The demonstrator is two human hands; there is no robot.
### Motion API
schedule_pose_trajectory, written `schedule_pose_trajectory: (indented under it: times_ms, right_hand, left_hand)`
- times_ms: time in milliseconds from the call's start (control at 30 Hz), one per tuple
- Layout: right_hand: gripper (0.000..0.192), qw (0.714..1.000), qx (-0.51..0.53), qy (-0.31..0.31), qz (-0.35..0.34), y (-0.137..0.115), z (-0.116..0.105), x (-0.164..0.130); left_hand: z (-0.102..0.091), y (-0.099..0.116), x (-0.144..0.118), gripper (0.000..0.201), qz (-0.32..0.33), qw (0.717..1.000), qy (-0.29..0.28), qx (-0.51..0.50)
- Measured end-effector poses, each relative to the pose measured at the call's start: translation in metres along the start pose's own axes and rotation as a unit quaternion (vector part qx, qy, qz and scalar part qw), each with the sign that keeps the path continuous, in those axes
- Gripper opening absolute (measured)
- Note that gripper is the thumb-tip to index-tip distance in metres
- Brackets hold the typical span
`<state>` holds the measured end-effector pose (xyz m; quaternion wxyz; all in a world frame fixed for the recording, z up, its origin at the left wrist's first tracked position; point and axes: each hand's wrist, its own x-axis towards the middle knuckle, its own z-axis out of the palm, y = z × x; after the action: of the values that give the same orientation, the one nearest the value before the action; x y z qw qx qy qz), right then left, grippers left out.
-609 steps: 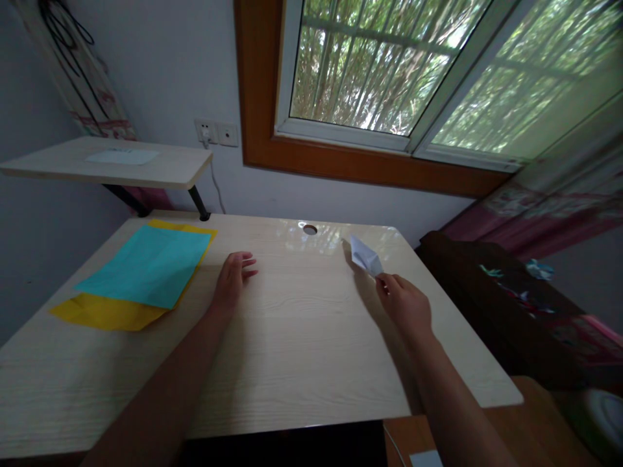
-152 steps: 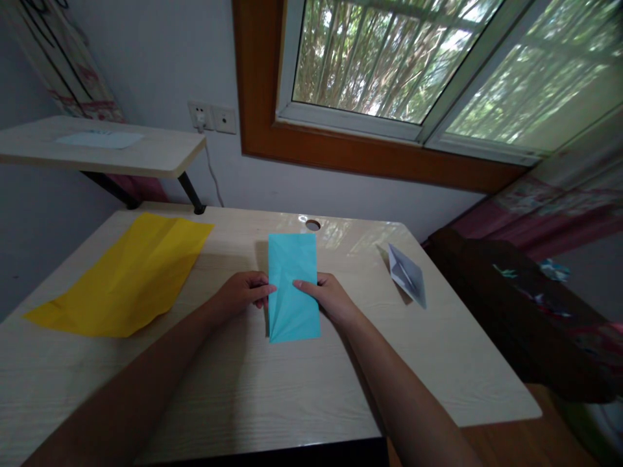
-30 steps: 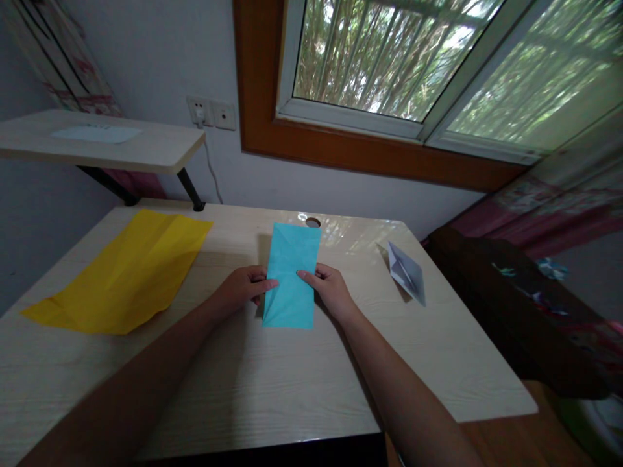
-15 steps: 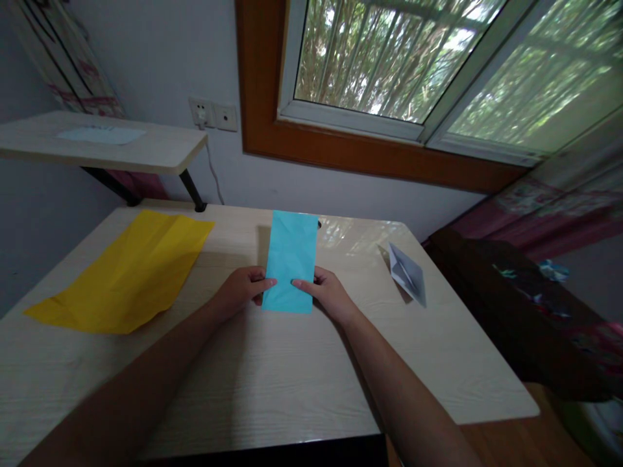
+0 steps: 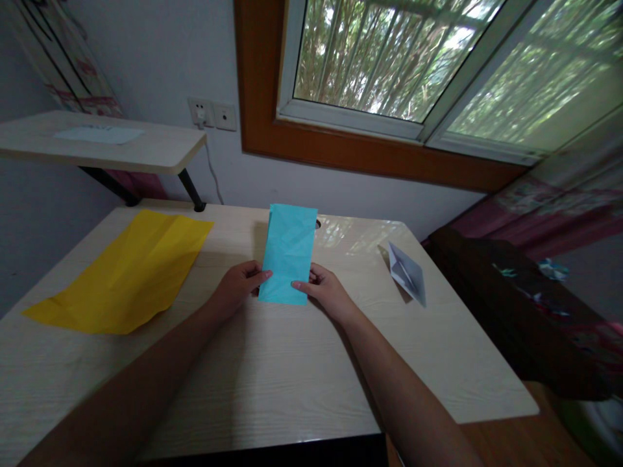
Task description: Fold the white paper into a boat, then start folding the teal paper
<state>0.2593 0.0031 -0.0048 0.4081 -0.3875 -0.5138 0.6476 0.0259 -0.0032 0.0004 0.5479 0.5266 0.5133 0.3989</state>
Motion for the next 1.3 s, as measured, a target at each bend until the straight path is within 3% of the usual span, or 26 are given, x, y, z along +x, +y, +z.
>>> schedule_pose_trajectory:
  times_ms: [300, 500, 600, 800, 1300]
  right_hand:
    - [0.039, 0.997, -0.079, 0.006, -0.008, 0.0060, -0.0054, 0.0006]
    - [0.040, 0.998, -0.041, 0.032, -0.031, 0.0058, -0.0043, 0.0024]
    - [0.041, 0.997, -0.043, 0.042, -0.046, 0.0070, -0.0052, 0.0038]
    - [0.061, 0.999, -0.012, -0.002, -0.046, 0.0096, -0.0016, 0.0041]
    - [0.064, 0.999, -0.024, -0.037, -0.009, 0.0036, 0.0017, 0.0002]
  left_hand:
    - [-0.0035, -0.0055, 0.0054, 0.034, 0.024, 0.999, 0.034, -0.033]
    - [-0.0028, -0.0028, 0.0049, 0.049, -0.009, 0.996, -0.061, -0.069]
    - [-0.0028, -0.0017, 0.0049, 0.052, -0.018, 0.995, -0.068, -0.069]
    - [-0.0017, -0.0043, 0.0059, 0.049, -0.003, 0.996, -0.046, -0.081]
    - [0.0000, 0.0029, 0.0017, 0.056, -0.004, 0.996, -0.056, -0.075]
